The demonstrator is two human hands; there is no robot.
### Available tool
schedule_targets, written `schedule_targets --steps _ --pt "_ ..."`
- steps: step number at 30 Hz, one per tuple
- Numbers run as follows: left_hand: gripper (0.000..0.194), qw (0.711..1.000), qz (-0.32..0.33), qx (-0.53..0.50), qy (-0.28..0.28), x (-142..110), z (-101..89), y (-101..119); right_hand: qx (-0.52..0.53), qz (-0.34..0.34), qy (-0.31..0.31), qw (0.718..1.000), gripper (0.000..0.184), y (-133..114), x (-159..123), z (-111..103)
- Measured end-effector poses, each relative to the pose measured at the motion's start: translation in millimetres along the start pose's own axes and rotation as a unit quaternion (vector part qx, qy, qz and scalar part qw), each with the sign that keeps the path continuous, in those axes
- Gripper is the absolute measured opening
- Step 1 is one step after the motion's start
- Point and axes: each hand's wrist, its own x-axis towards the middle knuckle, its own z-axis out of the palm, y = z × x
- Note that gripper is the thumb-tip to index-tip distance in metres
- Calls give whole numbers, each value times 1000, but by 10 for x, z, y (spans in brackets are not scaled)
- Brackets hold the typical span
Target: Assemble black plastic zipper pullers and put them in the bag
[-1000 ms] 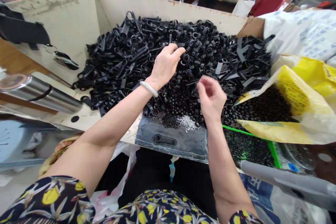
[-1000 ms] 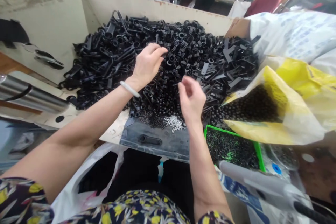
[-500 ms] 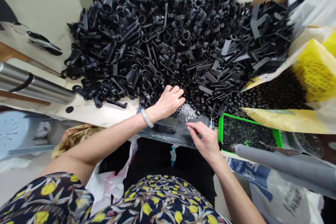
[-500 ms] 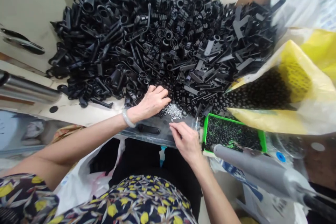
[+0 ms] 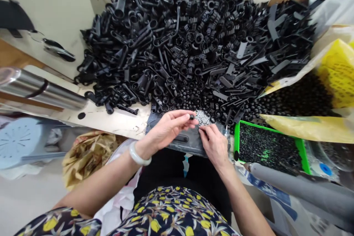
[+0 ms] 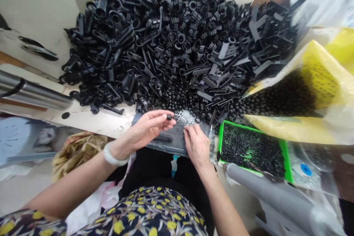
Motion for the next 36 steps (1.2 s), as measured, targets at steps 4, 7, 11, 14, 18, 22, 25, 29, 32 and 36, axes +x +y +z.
schedule_targets --steps 4,7,11,14,18,22,25,29,32,36 --pt "25 986 -73 -149 29 -255 -33 -134 7 6 1 1000 23 18 6 21" --pt "24 982 -75 -165 48 -319 -58 -213 31 26 0 999 22 27 21 14" --pt "24 993 -8 -76 91 -414 -43 -316 36 37 10 999 24 17 25 5" --pt "25 971 124 127 163 -511 -19 -453 29 32 2 999 22 13 12 -9" --pt "19 869 261 383 171 -536 -16 -700 33 14 -27 999 22 39 8 -50" --pt "13 809 328 464 153 -443 -49 -888 37 12 -29 999 21 73 29 -64" --pt "12 798 332 480 153 -409 -66 -942 44 20 -17 999 20 84 37 -48" --pt "11 790 343 482 159 -413 -66 -959 35 25 -1 999 22 80 33 -9" --pt "10 785 357 478 167 -402 -73 -975 2 22 9 1000 24 66 31 19" --pt "9 784 363 477 162 -374 -92 -984 -11 19 8 1000 24 57 38 3"
